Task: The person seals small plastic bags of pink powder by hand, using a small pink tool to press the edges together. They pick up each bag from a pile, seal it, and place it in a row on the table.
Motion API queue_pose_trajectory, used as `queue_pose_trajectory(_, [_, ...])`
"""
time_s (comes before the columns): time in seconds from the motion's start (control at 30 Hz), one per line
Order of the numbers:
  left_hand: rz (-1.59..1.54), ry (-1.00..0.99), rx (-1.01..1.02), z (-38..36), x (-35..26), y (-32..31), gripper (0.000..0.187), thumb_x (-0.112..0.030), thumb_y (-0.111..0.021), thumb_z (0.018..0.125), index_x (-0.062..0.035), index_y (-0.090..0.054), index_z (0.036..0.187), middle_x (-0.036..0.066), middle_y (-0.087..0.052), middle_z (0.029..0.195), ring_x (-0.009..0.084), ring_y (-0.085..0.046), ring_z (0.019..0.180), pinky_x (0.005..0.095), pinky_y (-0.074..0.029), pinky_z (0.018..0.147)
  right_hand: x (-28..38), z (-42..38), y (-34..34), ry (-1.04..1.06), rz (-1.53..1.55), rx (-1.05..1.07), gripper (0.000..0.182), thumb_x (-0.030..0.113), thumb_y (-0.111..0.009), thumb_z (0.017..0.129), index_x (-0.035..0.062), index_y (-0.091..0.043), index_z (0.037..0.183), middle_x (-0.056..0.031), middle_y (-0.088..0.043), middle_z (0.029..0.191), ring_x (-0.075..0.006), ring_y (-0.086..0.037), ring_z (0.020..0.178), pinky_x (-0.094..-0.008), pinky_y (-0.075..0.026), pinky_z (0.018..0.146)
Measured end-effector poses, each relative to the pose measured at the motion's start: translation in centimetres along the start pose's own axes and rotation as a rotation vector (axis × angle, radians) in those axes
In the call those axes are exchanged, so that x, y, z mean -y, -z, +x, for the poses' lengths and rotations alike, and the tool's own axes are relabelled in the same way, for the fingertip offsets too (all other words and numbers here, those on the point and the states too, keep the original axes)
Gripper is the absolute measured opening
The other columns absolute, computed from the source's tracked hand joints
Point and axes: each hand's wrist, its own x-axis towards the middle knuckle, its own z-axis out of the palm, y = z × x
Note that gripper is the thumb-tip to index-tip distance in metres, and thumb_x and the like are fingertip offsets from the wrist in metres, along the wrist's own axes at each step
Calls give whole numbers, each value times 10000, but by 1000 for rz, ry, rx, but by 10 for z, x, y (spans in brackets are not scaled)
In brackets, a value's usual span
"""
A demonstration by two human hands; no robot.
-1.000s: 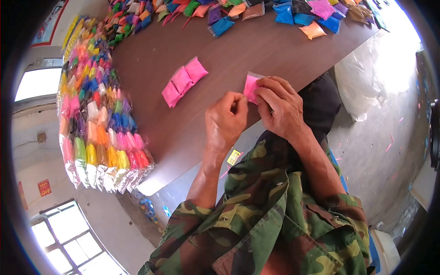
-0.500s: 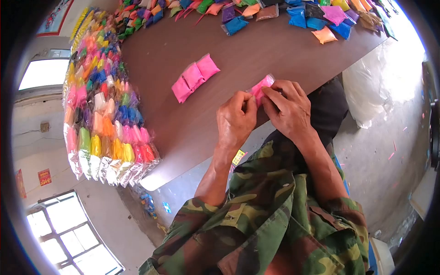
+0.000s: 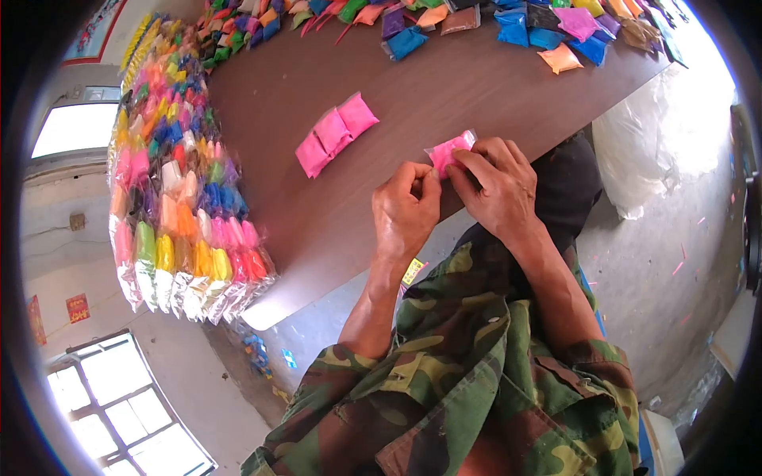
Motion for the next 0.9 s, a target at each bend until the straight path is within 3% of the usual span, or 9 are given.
queue_pose_trajectory(0.17, [181,-43,-6,9,16,5,136,-121,-736,976,-4,-725,909,59,-683,671,81,-606,590,295,-482,555,1,0,0,-14,2,1,231,138,-896,748,121,-760,933,-34,-651,954,-252,-655,849,-379,-536,732])
queue_pose_trajectory(0.27, [183,57,-40,16,16,13,112,-100,-736,955,-37,-694,874,117,-660,656,225,-649,542,372,-489,545,4,3,2,-28,65,-41,263,96,-908,733,75,-753,944,-67,-683,1017,-279,-682,874,-386,-562,752])
queue_pose_trajectory(0.4, [21,-12,-41,4,-3,9,127,-129,-739,974,-13,-738,923,57,-690,667,85,-605,586,307,-483,552,2,4,0,-5,13,-51,231,123,-908,732,99,-734,883,-49,-676,1017,-255,-676,885,-372,-564,745])
queue_pose_trajectory(0.5, [66,67,10,-3,-5,3,132,-134,-741,974,-8,-743,934,59,-700,675,85,-616,597,301,-494,568,3,5,1,-14,17,-33,216,115,-897,740,98,-730,876,-49,-674,1014,-257,-673,863,-370,-564,742])
queue_pose_trajectory(0.6, [178,-24,-33,1,17,3,137,-136,-742,976,-6,-741,934,53,-706,677,85,-619,599,297,-498,575,3,6,2,-7,14,-25,189,106,-880,761,98,-729,875,-50,-674,1007,-258,-672,850,-368,-562,738])
queue_pose_trajectory(0.7, [187,119,-37,8,15,17,85,-99,-746,943,-35,-717,896,106,-684,659,183,-663,556,348,-513,559,2,8,2,11,3,-32,166,98,-866,777,99,-730,873,-49,-676,992,-258,-672,847,-365,-557,730])
queue_pose_trajectory(0.8, [77,117,-26,2,-1,21,134,-126,-746,970,-7,-731,912,70,-723,714,90,-638,618,298,-508,585,2,6,2,1,-5,-37,157,95,-861,783,102,-732,871,-46,-679,975,-254,-672,845,-362,-551,721])
queue_pose_trajectory(0.9, [35,50,-9,-9,-5,5,117,-112,-747,963,-8,-733,912,74,-726,726,92,-633,617,302,-505,583,3,7,-1,-12,-16,-38,161,98,-864,777,106,-732,867,-41,-680,960,-251,-672,842,-361,-547,713])
